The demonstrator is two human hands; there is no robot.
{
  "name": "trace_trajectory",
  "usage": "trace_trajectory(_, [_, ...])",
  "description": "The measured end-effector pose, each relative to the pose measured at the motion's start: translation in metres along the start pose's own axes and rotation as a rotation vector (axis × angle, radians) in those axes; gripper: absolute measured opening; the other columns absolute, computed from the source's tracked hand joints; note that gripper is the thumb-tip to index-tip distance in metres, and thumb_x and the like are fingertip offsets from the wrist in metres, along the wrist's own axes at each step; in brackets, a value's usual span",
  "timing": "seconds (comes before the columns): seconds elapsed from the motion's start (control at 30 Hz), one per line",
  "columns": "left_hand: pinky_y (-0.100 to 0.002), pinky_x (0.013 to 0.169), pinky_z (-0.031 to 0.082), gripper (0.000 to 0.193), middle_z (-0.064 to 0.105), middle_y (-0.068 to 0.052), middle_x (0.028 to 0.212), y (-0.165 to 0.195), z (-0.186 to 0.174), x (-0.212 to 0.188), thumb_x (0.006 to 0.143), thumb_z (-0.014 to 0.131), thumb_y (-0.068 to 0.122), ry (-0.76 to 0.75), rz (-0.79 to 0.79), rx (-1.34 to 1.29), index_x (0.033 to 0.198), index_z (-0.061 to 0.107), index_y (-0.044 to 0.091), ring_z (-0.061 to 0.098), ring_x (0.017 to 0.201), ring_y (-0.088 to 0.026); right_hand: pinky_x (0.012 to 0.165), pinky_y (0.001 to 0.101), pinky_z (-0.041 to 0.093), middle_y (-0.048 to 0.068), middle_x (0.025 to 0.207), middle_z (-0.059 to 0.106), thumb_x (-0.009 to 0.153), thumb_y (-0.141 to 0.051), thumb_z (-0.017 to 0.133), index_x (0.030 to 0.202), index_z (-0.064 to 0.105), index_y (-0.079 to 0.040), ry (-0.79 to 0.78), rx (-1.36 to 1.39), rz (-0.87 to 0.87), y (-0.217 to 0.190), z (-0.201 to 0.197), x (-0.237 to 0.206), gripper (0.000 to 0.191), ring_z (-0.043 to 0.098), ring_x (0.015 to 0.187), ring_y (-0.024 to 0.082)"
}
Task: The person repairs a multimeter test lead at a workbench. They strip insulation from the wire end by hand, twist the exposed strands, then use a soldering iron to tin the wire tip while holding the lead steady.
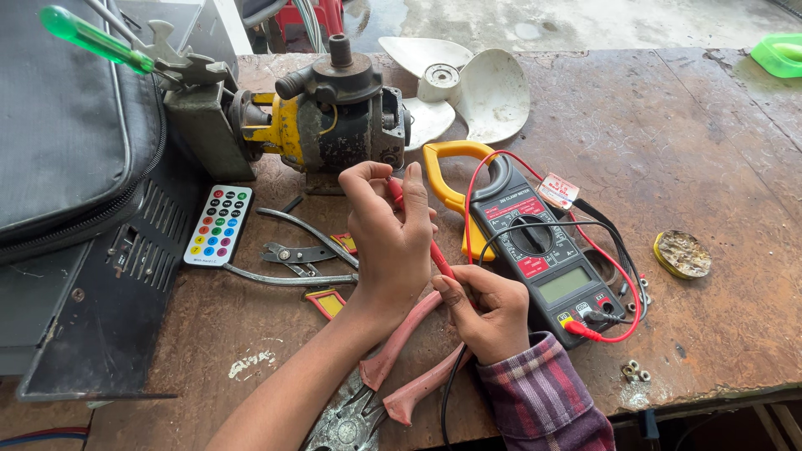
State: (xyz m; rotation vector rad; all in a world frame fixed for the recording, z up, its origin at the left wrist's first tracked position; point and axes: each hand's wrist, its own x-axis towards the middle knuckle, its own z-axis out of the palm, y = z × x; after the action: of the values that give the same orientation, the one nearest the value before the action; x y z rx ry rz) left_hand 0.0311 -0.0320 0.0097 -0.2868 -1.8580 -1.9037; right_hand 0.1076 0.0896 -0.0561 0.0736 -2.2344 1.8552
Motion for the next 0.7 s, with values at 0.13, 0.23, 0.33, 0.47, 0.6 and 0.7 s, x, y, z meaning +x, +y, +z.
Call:
trace_trajectory(0.13, [-0.022,0.050,0.056,0.035,0.056,-0.005,0.088,0.000,0.005,0.000,0.104,0.062,0.018,0.013,-0.024,-0.158,0.119,0.035,0.002,0.064,0.065,-0.007,0.046,0.0170,0.041,-0.004,0.062,0.062,0.094,-0.016,0.073,0.100,0.075,0.003,0.009,0.018,0.034,0.003,-0.001,0.002,0.019,0.055,0.051,0.002])
trace_trajectory(0.23, [-0.022,0.051,0.053,0.036,0.059,-0.005,0.087,-0.002,0.008,0.000,0.105,0.064,0.016,-0.011,0.016,-0.151,0.119,0.034,0.002,0.064,0.067,-0.006,0.046,0.0170,0.041,-0.004,0.062,0.062,0.094,-0.015,0.073,0.100,0.076,0.003,0.015,0.045,0.061,0.005,-0.002,0.004,0.019,0.055,0.051,0.002])
trace_trajectory(0.33, [-0.022,0.048,0.047,0.037,0.060,-0.005,0.079,-0.006,0.010,0.000,0.104,0.065,0.013,-0.055,-0.020,-0.141,0.120,0.033,0.003,0.059,0.061,-0.004,0.047,0.0168,0.042,-0.004,0.064,0.064,0.094,-0.015,0.073,0.101,0.075,0.003,0.014,0.064,0.058,0.010,-0.003,0.007,0.019,0.056,0.053,0.002])
trace_trajectory(0.47, [-0.022,0.044,0.038,0.038,0.062,-0.004,0.071,-0.010,0.012,0.003,0.100,0.066,0.009,-0.069,-0.105,-0.140,0.119,0.033,0.005,0.051,0.055,-0.001,0.048,0.0166,0.041,-0.003,0.064,0.063,0.094,-0.015,0.074,0.102,0.076,0.003,-0.006,0.057,0.047,0.014,-0.005,0.008,0.020,0.055,0.054,0.001])
trace_trajectory(0.6, [-0.021,0.044,0.040,0.038,0.065,-0.003,0.073,-0.013,0.012,0.006,0.099,0.064,0.006,-0.067,-0.154,-0.186,0.121,0.034,0.006,0.054,0.056,0.000,0.048,0.0171,0.042,-0.003,0.064,0.063,0.093,-0.015,0.075,0.099,0.076,0.004,-0.024,0.039,0.039,0.016,-0.004,0.011,0.019,0.056,0.053,0.002])
trace_trajectory(0.7, [-0.021,0.045,0.040,0.037,0.065,-0.003,0.075,-0.015,0.010,0.006,0.099,0.063,0.005,-0.067,-0.136,-0.166,0.123,0.035,0.005,0.053,0.057,0.001,0.047,0.0173,0.043,-0.003,0.064,0.064,0.093,-0.014,0.075,0.100,0.075,0.003,-0.033,0.044,0.052,0.016,-0.002,0.012,0.019,0.056,0.053,0.002])
